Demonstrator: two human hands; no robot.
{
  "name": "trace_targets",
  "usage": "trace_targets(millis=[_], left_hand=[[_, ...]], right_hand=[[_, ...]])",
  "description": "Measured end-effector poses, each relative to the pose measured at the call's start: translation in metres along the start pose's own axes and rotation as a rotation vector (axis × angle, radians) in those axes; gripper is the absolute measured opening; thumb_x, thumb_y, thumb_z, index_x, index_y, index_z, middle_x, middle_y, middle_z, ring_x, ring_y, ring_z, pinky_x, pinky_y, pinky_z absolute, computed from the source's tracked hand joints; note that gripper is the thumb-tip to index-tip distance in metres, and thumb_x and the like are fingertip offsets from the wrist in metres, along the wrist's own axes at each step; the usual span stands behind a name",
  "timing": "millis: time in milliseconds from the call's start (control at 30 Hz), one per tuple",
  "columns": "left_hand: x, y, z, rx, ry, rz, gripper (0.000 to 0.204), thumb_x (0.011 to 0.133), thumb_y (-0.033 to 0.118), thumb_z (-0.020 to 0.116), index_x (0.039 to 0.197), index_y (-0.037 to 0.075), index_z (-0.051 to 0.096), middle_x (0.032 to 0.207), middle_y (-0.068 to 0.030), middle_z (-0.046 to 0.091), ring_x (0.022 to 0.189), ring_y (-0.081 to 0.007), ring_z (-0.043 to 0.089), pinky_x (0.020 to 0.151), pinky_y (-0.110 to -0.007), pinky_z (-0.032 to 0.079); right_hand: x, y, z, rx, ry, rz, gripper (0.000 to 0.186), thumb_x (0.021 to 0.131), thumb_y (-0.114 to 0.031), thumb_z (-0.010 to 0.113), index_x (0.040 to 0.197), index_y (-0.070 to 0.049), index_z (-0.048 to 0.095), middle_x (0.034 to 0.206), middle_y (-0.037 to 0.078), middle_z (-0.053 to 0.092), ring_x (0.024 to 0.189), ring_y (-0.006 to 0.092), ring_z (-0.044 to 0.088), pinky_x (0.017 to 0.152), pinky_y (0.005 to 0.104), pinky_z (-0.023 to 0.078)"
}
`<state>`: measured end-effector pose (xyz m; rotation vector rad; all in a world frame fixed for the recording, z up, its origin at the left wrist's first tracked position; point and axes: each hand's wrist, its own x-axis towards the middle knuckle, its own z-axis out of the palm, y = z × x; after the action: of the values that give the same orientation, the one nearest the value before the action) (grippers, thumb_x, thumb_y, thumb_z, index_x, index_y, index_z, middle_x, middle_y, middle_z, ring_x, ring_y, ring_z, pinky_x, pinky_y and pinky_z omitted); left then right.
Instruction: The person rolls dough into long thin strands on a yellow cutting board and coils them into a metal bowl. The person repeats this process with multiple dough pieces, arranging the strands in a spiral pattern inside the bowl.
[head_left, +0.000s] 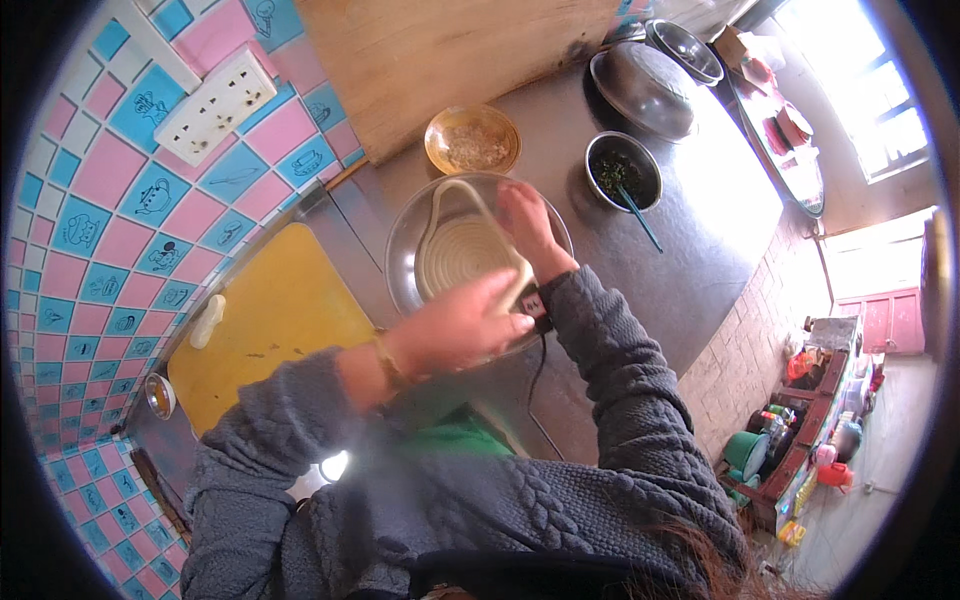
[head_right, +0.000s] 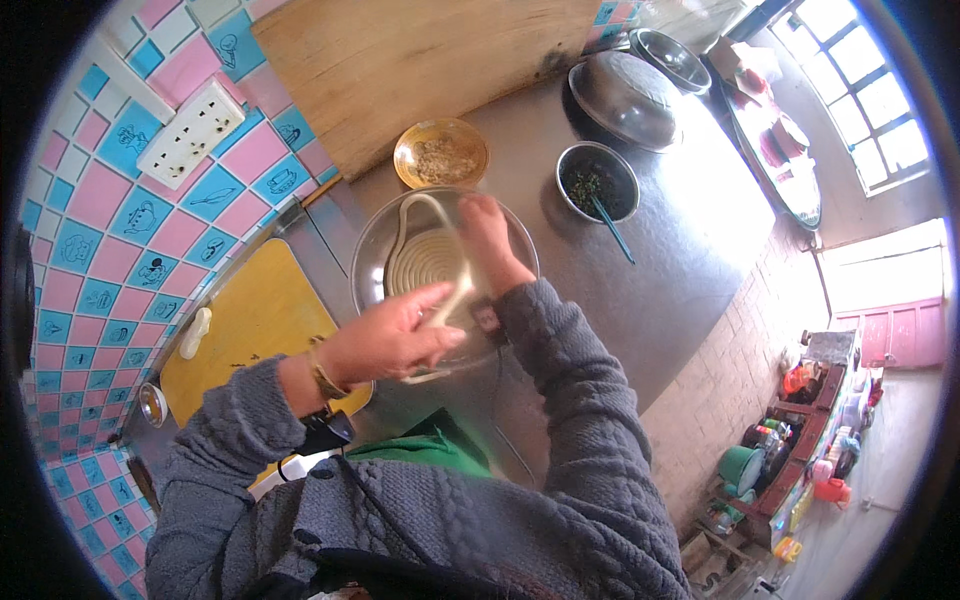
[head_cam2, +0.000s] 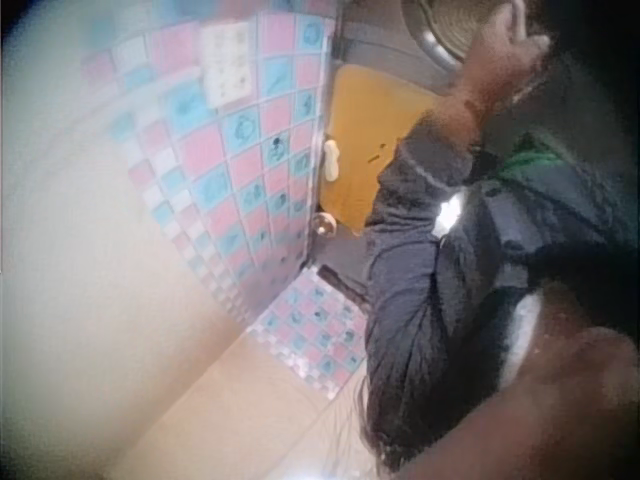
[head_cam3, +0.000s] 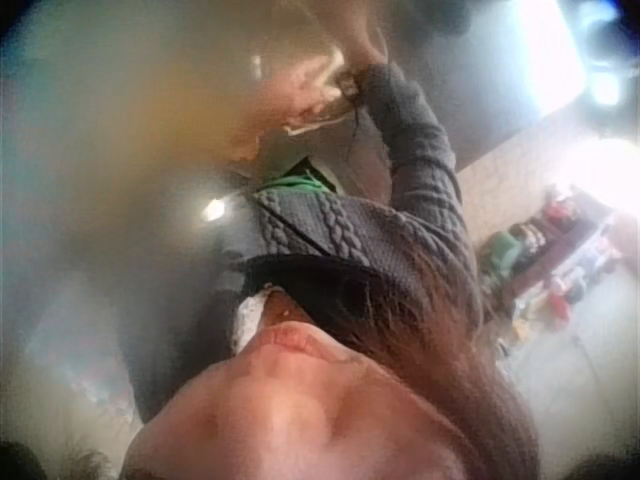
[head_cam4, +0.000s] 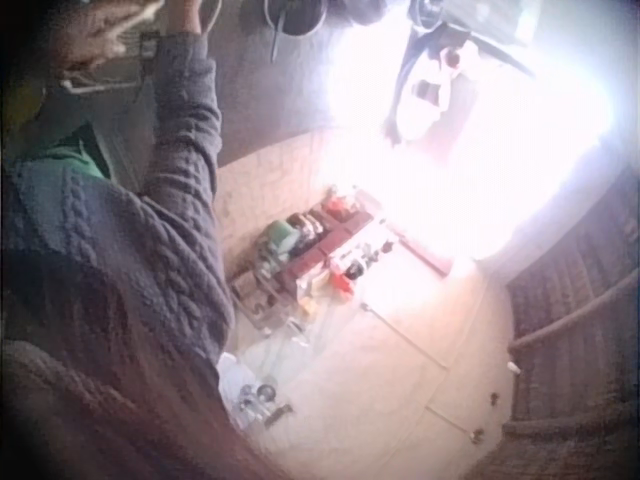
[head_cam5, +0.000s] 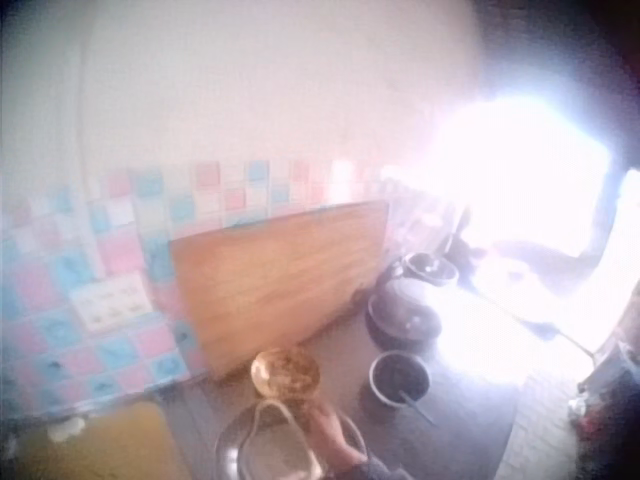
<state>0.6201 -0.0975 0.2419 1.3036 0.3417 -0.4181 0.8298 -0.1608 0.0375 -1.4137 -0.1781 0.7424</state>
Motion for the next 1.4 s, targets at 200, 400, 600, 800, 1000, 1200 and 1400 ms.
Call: trace_targets(millis=[200, 400, 600, 800, 1000, 1200, 1400], left_hand=[[0.026, -0.035, 0.019, 0.145, -0.135, 0.157, 0.071, 0.098, 0.025, 0.066, 0.154, -0.006, 0.034, 0.129, -0.0146, 0.061, 0.111, -0.0153, 0.06, 0.097, -0.031, 0.049], [0.009, -0.012, 0.028, 0.3, -0.11, 0.199, 0.076, 0.094, 0.023, 0.073, 0.152, -0.007, 0.036, 0.128, -0.0139, 0.063, 0.115, -0.0152, 0.06, 0.1, -0.03, 0.048], [-0.002, 0.002, 0.03, 0.224, -0.252, 0.094, 0.076, 0.094, 0.022, 0.073, 0.154, -0.003, 0.034, 0.085, 0.0028, 0.055, 0.073, -0.0033, 0.049, 0.071, -0.022, 0.044], [0.021, -0.034, 0.029, 0.163, -0.136, 0.07, 0.08, 0.094, 0.03, 0.073, 0.152, -0.008, 0.035, 0.137, -0.0188, 0.059, 0.127, -0.0208, 0.056, 0.107, -0.033, 0.043], [0.034, -0.074, 0.042, 0.252, -0.17, -0.02, 0.079, 0.091, 0.03, 0.074, 0.151, -0.007, 0.037, 0.125, -0.02, 0.064, 0.098, -0.0171, 0.066, 0.092, -0.033, 0.051], [0.04, -0.093, 0.051, 0.187, -0.142, 0.046, 0.077, 0.09, 0.033, 0.075, 0.147, -0.007, 0.042, 0.123, -0.0204, 0.066, 0.1, -0.0191, 0.067, 0.091, -0.034, 0.051], [0.05, -0.116, 0.059, 0.253, -0.124, 0.032, 0.077, 0.089, 0.033, 0.076, 0.146, -0.006, 0.044, 0.118, -0.0193, 0.068, 0.104, -0.0215, 0.066, 0.093, -0.036, 0.051]], right_hand=[[-0.044, -0.005, -0.002, 0.156, -0.213, 0.515, 0.05, 0.091, -0.034, 0.07, 0.13, -0.006, 0.057, 0.128, 0.021, 0.057, 0.097, 0.0335, 0.067, 0.083, 0.0416, 0.056], [-0.03, 0.013, -0.015, -0.914, -0.215, -0.034, 0.049, 0.091, -0.033, 0.071, 0.126, -0.001, 0.059, 0.102, 0.013, 0.066, 0.096, 0.0259, 0.067, 0.082, 0.0371, 0.056], [-0.007, 0.012, -0.032, -0.165, -0.322, 0.124, 0.03, 0.095, -0.018, 0.065, 0.124, -0.01, 0.067, 0.104, 0.009, 0.069, 0.09, 0.0154, 0.067, 0.076, 0.0288, 0.055], [0.015, -0.001, -0.039, -1.018, -0.06, -0.662, 0.026, 0.084, -0.006, 0.062, 0.108, -0.003, 0.072, 0.107, 0.013, 0.068, 0.097, 0.0374, 0.066, 0.084, 0.0432, 0.056], [0.004, 0.004, -0.051, -1.55, -0.133, -0.599, 0.009, 0.08, -0.009, 0.062, 0.087, -0.007, 0.068, 0.103, 0.009, 0.06, 0.11, 0.0313, 0.06, 0.088, 0.0442, 0.055], [-0.004, 0.006, -0.062, -1.841, -0.159, -1.004, 0.01, 0.081, -0.014, 0.062, 0.087, -0.009, 0.069, 0.097, 0.006, 0.063, 0.103, 0.0263, 0.062, 0.091, 0.0387, 0.052], [-0.037, -0.007, -0.066, -1.799, -0.275, -0.673, 0.012, 0.081, -0.012, 0.062, 0.09, -0.011, 0.07, 0.098, 0.005, 0.065, 0.103, 0.0262, 0.063, 0.088, 0.0401, 0.051]])
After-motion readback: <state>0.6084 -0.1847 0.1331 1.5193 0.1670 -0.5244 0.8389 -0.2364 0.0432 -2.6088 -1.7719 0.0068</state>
